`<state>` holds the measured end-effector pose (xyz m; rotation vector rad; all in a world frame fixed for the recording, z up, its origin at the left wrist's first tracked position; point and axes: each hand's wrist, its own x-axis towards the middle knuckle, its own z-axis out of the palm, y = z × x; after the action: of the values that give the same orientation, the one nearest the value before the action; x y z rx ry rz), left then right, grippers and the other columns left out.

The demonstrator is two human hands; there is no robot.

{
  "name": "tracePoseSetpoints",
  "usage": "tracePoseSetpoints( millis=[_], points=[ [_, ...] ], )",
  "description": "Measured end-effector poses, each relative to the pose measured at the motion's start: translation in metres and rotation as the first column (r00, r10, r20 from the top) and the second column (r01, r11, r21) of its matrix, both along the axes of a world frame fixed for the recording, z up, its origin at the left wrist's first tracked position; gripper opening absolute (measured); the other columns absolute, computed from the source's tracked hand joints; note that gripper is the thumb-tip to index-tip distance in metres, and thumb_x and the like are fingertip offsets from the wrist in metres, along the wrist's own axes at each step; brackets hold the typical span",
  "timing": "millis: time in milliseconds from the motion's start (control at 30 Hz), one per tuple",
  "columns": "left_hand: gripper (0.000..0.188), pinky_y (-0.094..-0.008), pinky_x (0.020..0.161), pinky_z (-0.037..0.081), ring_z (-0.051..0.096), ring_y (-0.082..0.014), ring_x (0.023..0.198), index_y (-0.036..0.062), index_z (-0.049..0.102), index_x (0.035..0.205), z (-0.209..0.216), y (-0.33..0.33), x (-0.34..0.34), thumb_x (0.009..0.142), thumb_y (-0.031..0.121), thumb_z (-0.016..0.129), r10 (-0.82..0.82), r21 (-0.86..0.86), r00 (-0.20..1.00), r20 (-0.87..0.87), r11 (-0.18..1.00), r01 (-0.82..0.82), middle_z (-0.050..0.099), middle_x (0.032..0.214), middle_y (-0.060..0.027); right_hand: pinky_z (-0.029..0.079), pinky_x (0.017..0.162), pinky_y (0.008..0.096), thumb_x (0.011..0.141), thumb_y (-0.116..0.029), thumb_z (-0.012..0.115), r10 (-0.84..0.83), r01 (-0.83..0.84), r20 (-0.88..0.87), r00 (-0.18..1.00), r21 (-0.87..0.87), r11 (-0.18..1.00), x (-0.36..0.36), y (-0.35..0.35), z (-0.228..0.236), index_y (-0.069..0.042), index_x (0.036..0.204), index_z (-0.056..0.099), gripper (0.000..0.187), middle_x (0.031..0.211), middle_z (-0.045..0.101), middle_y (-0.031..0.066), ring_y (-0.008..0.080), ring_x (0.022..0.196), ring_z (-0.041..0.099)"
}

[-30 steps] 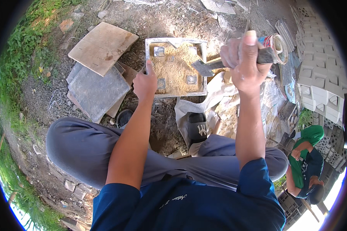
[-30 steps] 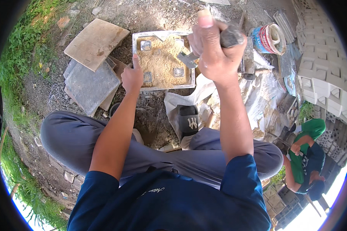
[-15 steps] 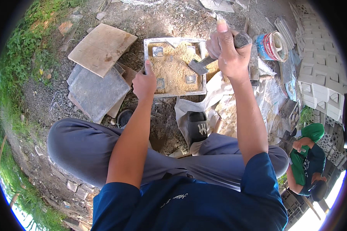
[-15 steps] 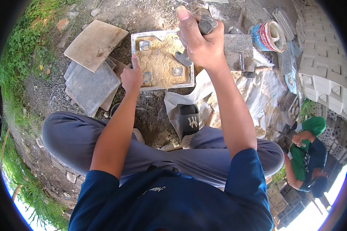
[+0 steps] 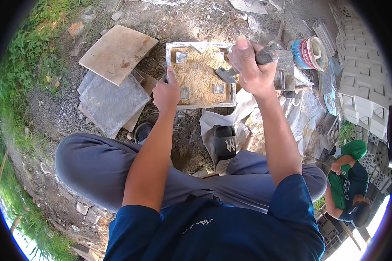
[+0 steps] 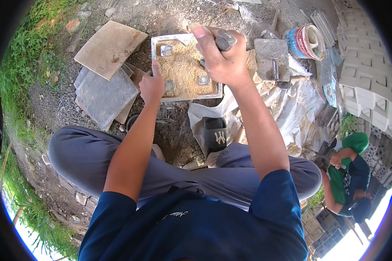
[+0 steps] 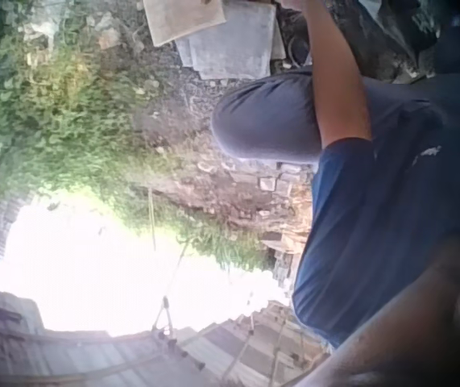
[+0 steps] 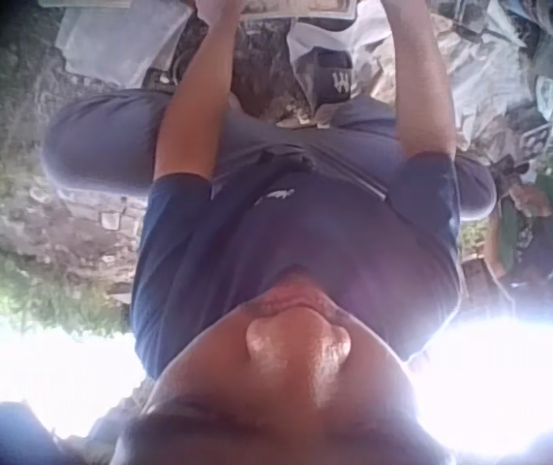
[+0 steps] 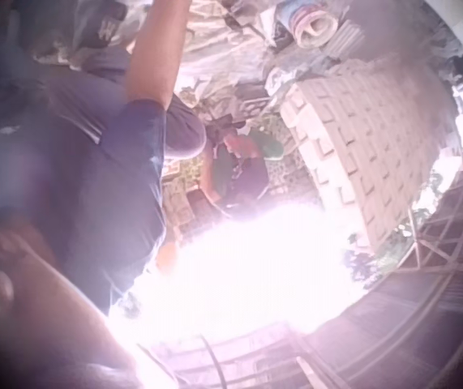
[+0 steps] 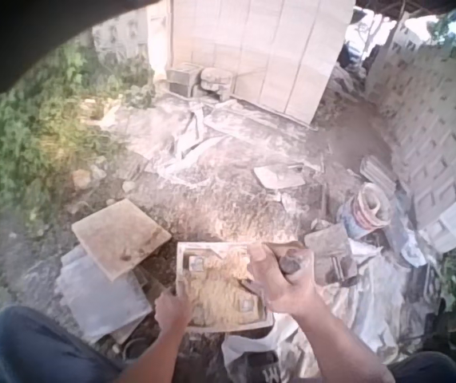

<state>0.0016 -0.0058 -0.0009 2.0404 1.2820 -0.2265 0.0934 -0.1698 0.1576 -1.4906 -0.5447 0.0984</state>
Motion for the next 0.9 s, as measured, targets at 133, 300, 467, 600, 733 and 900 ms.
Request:
tracePoseSetpoints(
  millis=[133,300,467,600,733,900],
  points=[
    [0.086,-0.054,0.097,0.05,0.065,-0.044,0.112,0.0007,0.07,0.12,-0.006,0.003,-0.005,0.096,0.074,0.033,0.002,0.002,1.0,0.026,1.0,-0.002,0.069,0.115,-0.0262,0.027,0.043,0.0259,0.101,-0.02,0.065,0.041,-0.042,0.104,0.994,0.009,0.999,-0.003,0.002,0.028,-0.002,0.064,0.058,0.043,0.054,0.044,-0.005,0.0028,0.05,0.036],
    [0.085,-0.0547,0.096,0.05,0.065,-0.0441,0.111,0.0003,0.071,0.118,-0.001,0.001,0.0,0.096,0.073,0.033,0.002,-0.014,1.0,0.009,1.0,-0.002,0.07,0.114,-0.0261,0.026,0.043,0.0277,0.101,-0.018,0.065,-0.051,0.059,0.077,0.996,-0.098,0.993,-0.001,0.005,-0.005,-0.001,0.063,0.056,0.042,0.053,0.038,-0.0059,0.0048,0.049,0.031],
    [0.085,-0.0547,0.095,0.05,0.065,-0.0437,0.111,-0.0003,0.071,0.118,0.003,0.003,-0.002,0.096,0.073,0.034,0.001,-0.014,1.0,0.029,1.0,0.0,0.07,0.114,-0.0259,0.026,0.042,0.0285,0.101,-0.019,0.064,-0.024,0.021,0.143,0.989,0.021,1.0,-0.009,0.006,0.022,-0.002,0.063,0.055,0.042,0.052,0.041,-0.0042,0.0046,0.048,0.032],
    [0.084,-0.0547,0.095,0.05,0.065,-0.0436,0.11,0.0007,0.071,0.117,0.003,0.002,0.0,0.096,0.073,0.034,0.024,-0.017,0.999,0.026,1.0,-0.023,0.07,0.113,-0.0259,0.027,0.041,0.0279,0.101,-0.018,0.063,-0.001,0.025,0.168,0.986,-0.139,0.99,0.002,0.009,-0.005,-0.002,0.065,0.06,0.04,0.051,0.041,-0.0041,0.0043,0.047,0.034],
    [0.087,-0.0544,0.099,0.047,0.062,-0.0434,0.116,0.0041,0.071,0.12,0.003,0.003,0.0,0.095,0.077,0.03,0.009,-0.053,1.0,-0.009,0.999,-0.01,0.069,0.118,-0.0244,0.028,0.042,0.0281,0.101,-0.018,0.064,-0.004,0.012,0.168,0.986,-0.046,0.999,-0.01,0.002,0.016,-0.001,0.066,0.059,0.039,0.053,0.043,-0.0043,0.0044,0.049,0.035],
    [0.089,-0.0545,0.099,0.047,0.062,-0.0434,0.115,0.0029,0.071,0.121,-0.003,0.004,-0.006,0.095,0.077,0.028,-0.005,-0.068,1.0,-0.01,0.998,0.004,0.069,0.119,-0.0243,0.027,0.042,0.0264,0.101,-0.017,0.063,-0.084,0.085,0.023,0.996,-0.073,0.994,-0.006,0.008,0.013,-0.002,0.065,0.058,0.04,0.055,0.044,-0.0057,0.0033,0.049,0.035]
  ],
)
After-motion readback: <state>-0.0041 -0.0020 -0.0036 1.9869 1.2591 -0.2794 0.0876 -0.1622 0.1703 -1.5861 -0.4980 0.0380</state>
